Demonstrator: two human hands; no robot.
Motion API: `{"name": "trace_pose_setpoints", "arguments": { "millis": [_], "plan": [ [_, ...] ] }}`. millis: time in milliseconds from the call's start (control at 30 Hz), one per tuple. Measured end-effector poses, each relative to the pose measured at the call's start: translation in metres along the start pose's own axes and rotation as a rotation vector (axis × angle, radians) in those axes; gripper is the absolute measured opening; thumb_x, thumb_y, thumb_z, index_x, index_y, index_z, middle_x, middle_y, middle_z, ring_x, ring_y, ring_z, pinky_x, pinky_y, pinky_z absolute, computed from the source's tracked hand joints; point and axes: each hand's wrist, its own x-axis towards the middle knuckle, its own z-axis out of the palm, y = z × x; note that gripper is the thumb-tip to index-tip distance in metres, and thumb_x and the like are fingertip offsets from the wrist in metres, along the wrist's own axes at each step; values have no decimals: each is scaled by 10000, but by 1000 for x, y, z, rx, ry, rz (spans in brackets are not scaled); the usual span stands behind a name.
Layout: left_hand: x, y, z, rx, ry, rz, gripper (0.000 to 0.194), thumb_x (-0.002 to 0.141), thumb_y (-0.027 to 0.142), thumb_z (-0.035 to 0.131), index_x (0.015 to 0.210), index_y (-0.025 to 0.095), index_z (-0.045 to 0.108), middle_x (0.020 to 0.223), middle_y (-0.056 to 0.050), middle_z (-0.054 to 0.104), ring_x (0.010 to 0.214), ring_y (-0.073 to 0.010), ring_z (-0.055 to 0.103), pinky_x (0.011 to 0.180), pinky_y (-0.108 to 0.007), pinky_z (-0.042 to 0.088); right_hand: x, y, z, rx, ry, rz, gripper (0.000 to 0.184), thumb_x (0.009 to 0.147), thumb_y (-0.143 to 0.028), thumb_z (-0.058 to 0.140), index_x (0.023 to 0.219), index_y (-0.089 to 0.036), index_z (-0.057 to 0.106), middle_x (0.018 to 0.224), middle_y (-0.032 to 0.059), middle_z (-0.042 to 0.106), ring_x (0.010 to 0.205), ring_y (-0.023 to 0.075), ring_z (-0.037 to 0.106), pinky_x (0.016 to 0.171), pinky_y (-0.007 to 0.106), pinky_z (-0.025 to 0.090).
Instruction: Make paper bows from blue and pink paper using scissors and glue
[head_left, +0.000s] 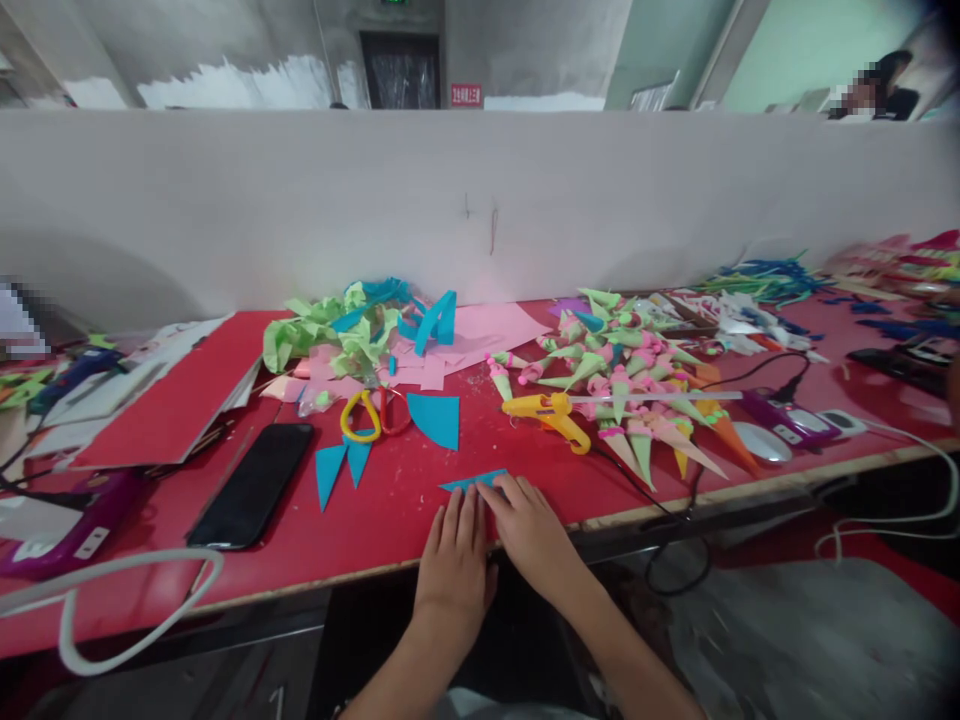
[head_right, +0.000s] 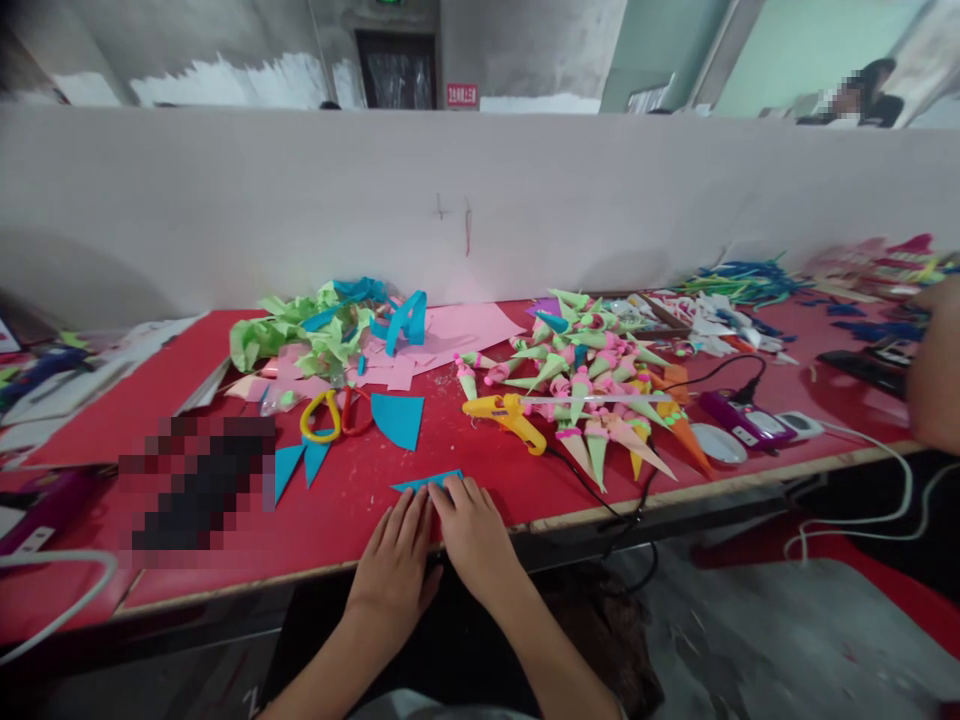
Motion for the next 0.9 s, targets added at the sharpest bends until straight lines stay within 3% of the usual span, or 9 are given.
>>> {"name": "trace_pose_setpoints", "arguments": {
  "millis": [333,700,900],
  "plan": [
    [3,-1,-1,38,-54,36,468,740,193,442,1203,131,480,1293,-95,433,1186,-255,376,954,-388,352,2,-7,-2,-39,-14,50,343,832,-113,399,1155,-180,492,976,83,558,851,188,494,708,314,389],
    [4,-3,5,63,-20,52,545,732,297,494,1247,132,422,1312,-104,406,1198,-248,362,957,-369,353,-5,4,-3,-151,87,177,268,818,-199,438,1056,-156,554,969,95,575,862,221,481,722,333,369],
    [4,-6,2,67,-12,66,466,762,227,421,1218,138,461,1299,-80,427,1196,-216,371,970,-353,334,-6,1,3,-116,100,97,310,819,-152,433,1110,-212,522,977,80,562,859,201,477,720,321,367]
  ]
}}
